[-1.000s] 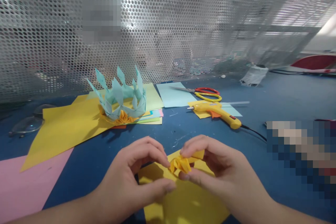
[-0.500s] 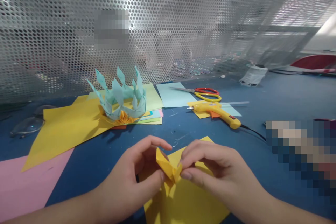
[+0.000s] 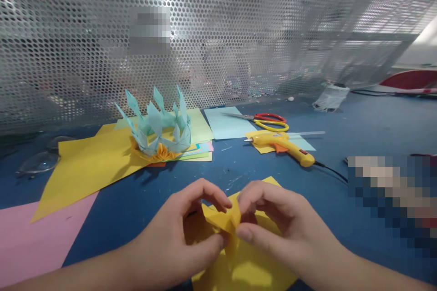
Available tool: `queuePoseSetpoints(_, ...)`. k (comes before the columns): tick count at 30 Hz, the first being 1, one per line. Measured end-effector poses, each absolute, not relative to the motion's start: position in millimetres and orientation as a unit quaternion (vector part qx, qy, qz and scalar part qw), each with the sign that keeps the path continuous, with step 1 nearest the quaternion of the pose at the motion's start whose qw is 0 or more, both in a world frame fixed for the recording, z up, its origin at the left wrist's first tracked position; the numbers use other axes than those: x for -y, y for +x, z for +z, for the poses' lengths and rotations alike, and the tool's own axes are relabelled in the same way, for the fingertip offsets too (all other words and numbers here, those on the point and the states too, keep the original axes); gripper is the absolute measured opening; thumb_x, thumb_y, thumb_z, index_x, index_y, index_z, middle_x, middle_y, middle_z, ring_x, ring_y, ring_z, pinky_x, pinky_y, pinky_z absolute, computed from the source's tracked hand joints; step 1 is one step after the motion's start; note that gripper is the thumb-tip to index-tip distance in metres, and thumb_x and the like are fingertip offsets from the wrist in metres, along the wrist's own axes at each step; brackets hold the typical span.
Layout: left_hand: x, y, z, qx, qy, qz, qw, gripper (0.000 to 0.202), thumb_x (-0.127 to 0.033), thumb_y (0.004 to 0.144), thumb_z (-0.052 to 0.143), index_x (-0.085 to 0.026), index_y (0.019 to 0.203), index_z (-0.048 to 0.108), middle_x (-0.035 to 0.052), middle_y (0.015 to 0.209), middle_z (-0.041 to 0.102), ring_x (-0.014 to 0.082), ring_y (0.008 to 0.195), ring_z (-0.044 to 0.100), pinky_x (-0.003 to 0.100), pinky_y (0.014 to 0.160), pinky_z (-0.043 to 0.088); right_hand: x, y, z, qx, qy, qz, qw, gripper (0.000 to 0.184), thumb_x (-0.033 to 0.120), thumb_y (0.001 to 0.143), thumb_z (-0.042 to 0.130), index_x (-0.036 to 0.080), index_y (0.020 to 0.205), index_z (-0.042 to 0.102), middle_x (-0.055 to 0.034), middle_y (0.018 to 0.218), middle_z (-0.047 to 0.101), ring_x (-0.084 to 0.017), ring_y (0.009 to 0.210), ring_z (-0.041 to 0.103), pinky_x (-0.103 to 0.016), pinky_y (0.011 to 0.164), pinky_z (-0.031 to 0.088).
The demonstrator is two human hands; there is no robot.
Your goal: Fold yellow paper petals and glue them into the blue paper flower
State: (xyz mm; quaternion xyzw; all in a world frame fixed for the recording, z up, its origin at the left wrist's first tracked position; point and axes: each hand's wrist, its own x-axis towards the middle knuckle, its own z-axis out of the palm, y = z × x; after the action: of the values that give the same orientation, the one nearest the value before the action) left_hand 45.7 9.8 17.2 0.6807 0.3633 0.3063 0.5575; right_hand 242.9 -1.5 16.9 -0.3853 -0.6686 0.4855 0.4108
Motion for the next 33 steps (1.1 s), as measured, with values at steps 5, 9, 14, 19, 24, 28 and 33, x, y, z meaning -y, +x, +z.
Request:
queuePoseSetpoints(5,-8,40,18,-0.346,0.692,0.31,0.553,0.028,-0.021,0.071,0.073,-0.023,0.096,0.061,-0.0027,0.084,0.061,0.0142,0.074,0.055,0.025,0.069,0.046,2,244,13,0.65,-0.383,0.52,0.401,0.012,0.025,0.082,0.068,0.022,0.08,0.057,0.0025,0.075,0.06,-0.011,0.069,0.056,-0.023,0.065,0.047)
queuePoseSetpoints(9,-10,41,16,-0.332,0.674,0.312,0.582,0.014,-0.025,0.08,0.068,-0.024,0.093,0.063,-0.0059,0.075,0.058,0.0096,0.064,0.051,0.022,0.065,0.045,2,242,11,0.648,-0.359,0.556,0.377,0.014,0.027,0.084,0.066,0.022,0.077,0.055,0.001,0.079,0.058,-0.014,0.075,0.055,-0.027,0.068,0.046)
queuePoseSetpoints(14,-13,46,16,-0.355,0.694,0.305,0.547,0.006,-0.026,0.081,0.066,-0.022,0.086,0.065,-0.0066,0.067,0.055,0.0077,0.056,0.048,0.017,0.051,0.037,2,241,7,0.636,-0.358,0.567,0.381,0.01,0.024,0.085,0.064,0.024,0.082,0.054,0.0009,0.08,0.056,-0.015,0.076,0.056,-0.03,0.07,0.047)
queuePoseSetpoints(19,-12,48,18,-0.367,0.703,0.31,0.524,0.002,-0.018,0.08,0.065,-0.02,0.079,0.066,-0.0046,0.07,0.057,0.0106,0.066,0.055,0.02,0.06,0.042,2,240,10,0.645,-0.364,0.541,0.399,0.009,0.022,0.081,0.067,0.023,0.08,0.057,0.0014,0.079,0.058,-0.014,0.074,0.056,-0.027,0.069,0.048)
queuePoseSetpoints(24,-10,46,19,-0.374,0.715,0.314,0.5,0.005,-0.015,0.078,0.066,-0.02,0.076,0.065,-0.0035,0.07,0.059,0.0135,0.072,0.059,0.023,0.066,0.044,1,238,17,0.619,-0.399,0.552,0.391,0.011,0.026,0.076,0.07,0.021,0.074,0.06,0.0022,0.069,0.061,-0.011,0.065,0.056,-0.023,0.06,0.046)
queuePoseSetpoints(28,-11,46,18,-0.352,0.705,0.323,0.524,0.007,-0.017,0.08,0.065,-0.019,0.074,0.061,-0.0016,0.077,0.062,0.0125,0.071,0.056,0.022,0.064,0.044,2,237,16,0.599,-0.422,0.569,0.374,0.006,0.025,0.077,0.068,0.02,0.076,0.064,0.0014,0.07,0.064,-0.011,0.064,0.06,-0.022,0.062,0.049)
queuePoseSetpoints(33,-12,46,17,-0.355,0.678,0.307,0.566,0.01,-0.02,0.082,0.064,-0.017,0.073,0.06,-0.0015,0.074,0.06,0.0111,0.065,0.052,0.021,0.059,0.042,4,239,15,0.668,-0.449,0.459,0.376,0.004,0.023,0.076,0.067,0.02,0.074,0.068,-0.0001,0.066,0.066,-0.013,0.062,0.061,-0.023,0.057,0.049)
